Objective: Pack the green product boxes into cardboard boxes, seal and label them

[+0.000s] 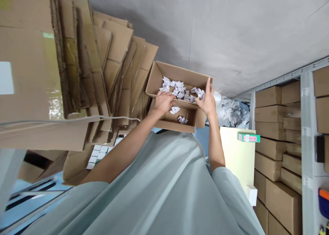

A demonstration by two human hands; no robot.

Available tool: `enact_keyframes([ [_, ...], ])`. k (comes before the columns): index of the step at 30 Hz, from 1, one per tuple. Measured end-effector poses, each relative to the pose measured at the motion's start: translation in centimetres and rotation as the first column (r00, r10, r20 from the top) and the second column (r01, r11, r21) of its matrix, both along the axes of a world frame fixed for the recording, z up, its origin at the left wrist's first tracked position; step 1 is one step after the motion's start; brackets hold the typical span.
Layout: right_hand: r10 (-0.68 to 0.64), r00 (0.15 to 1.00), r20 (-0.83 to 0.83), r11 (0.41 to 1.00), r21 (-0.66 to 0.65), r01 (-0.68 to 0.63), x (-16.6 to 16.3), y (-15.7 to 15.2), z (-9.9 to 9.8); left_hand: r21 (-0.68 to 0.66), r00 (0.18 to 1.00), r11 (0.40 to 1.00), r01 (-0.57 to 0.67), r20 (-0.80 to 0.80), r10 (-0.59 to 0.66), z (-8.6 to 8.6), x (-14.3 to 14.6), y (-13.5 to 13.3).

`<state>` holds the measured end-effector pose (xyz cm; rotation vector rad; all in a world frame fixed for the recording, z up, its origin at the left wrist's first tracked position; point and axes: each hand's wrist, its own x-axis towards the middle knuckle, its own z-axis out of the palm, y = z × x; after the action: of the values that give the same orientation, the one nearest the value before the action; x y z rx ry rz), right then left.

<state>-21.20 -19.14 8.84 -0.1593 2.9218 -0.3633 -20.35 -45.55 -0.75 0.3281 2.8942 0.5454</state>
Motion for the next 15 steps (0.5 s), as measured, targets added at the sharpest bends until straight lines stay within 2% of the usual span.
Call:
enact_keyframes([
  [3,-0.048,0.999,0.011,0.996,-0.073,0.049,3.1,-1.2,1.2,0.048,1.0,0.999,0.016,0.004,-0.016,0.2,0.2,-0.1],
  [6,-0.026,0.996,0.083,0.965,-0.259,0.047,7.1,-3.2,1.4,0.082,1.0,0.996,0.03,-0.009,-0.03,0.6,0.6,-0.2],
  [10,-0.052,0.977,0.208,0.874,-0.464,0.146,10.7,-5.3,-0.8,0.11,0.997,0.99,0.082,-0.024,-0.08,1.3,1.3,-0.5],
  [12,-0.105,0.962,0.252,0.842,-0.493,0.221,11.6,-5.5,-2.0,0.139,0.994,0.984,0.111,-0.034,-0.107,1.8,1.6,-0.8],
  [15,-0.188,0.947,0.26,0.838,-0.46,0.293,12.5,-4.6,-2.9,0.197,0.992,0.972,0.125,-0.06,-0.115,2.6,2.4,-1.3],
])
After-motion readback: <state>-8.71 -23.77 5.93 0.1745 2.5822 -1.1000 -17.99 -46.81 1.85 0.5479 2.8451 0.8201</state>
